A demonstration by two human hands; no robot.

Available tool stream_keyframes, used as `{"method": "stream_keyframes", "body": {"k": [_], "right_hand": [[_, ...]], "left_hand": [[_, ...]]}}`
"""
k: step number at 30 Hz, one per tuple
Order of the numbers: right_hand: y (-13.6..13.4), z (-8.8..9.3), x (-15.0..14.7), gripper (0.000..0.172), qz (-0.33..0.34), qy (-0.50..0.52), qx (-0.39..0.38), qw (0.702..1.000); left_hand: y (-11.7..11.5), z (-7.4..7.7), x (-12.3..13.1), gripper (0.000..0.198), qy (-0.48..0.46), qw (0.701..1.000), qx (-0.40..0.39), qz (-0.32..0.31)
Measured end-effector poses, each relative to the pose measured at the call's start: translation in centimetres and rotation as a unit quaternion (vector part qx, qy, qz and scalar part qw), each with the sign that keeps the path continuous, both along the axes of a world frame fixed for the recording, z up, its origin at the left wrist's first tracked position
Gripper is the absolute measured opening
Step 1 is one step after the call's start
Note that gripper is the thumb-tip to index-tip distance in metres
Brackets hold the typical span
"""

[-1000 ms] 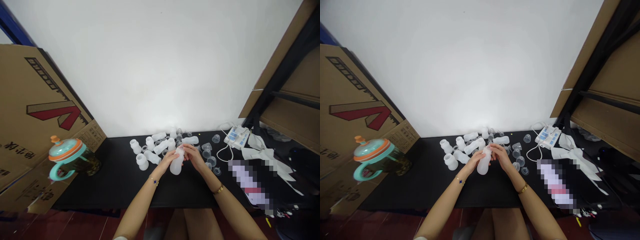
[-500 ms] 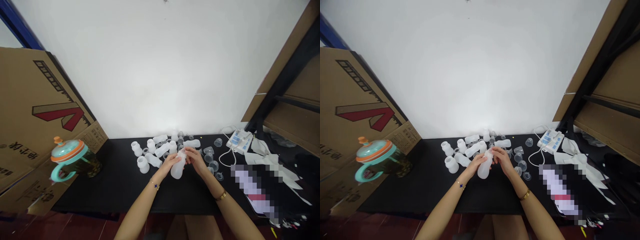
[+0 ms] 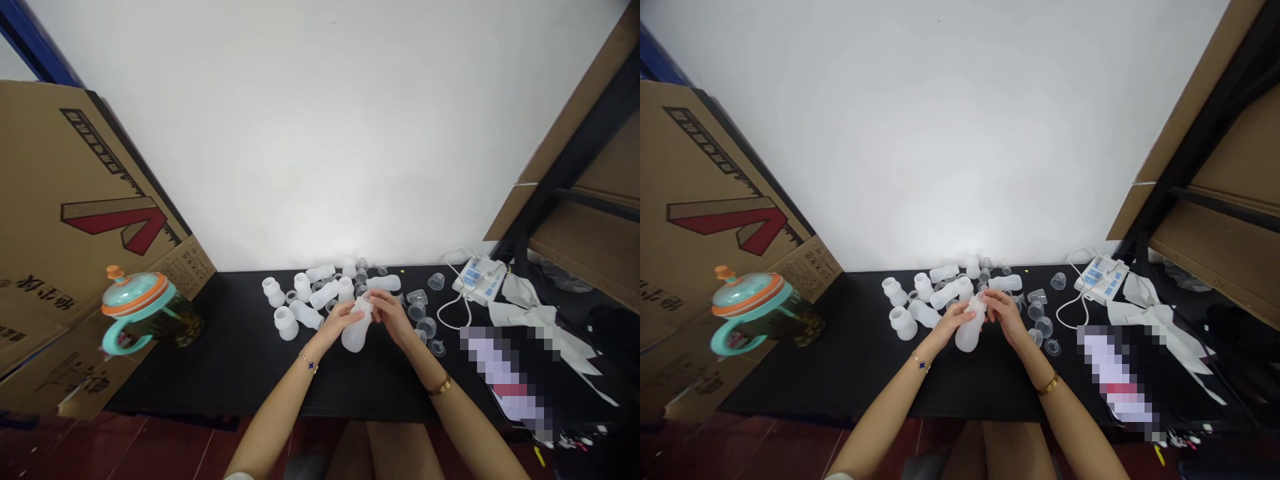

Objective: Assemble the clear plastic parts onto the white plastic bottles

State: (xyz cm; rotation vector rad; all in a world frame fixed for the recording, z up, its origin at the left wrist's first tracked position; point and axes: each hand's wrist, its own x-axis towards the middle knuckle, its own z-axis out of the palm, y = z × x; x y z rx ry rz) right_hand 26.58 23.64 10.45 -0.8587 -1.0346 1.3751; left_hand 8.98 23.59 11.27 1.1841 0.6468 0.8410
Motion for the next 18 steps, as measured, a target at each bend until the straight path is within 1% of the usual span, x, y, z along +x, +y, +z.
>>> {"method": "stream_keyframes", "body": {"k": [5,10,14,18], "right_hand": [[0.10,-0.12,0.01,0.027,-0.011,-0.005,0.010,1.000],[0.08,-0.05,-0.05,0.029,-0.026,-0.006,0.006,1.000],[0.04,-0.06,-0.05,0.030,-0.018,-0.004,0.006,1.000],[-0.01,0.02,-0.02,0.033,0.004,-0.003,0.012,1.000]], "left_hand": [[-0.03,0.11,0.02,0.051,0.010,1.000,0.024,0.008],[-0.16,0.40,0.09,0.051,0.020,0.999,0.031,0.011],[-0.18,0.54,0.13,0.049,0.008,1.000,0.027,0.004],[0.04,0.02,0.10,0.045,-0.013,1.000,0.008,0.001]]}}
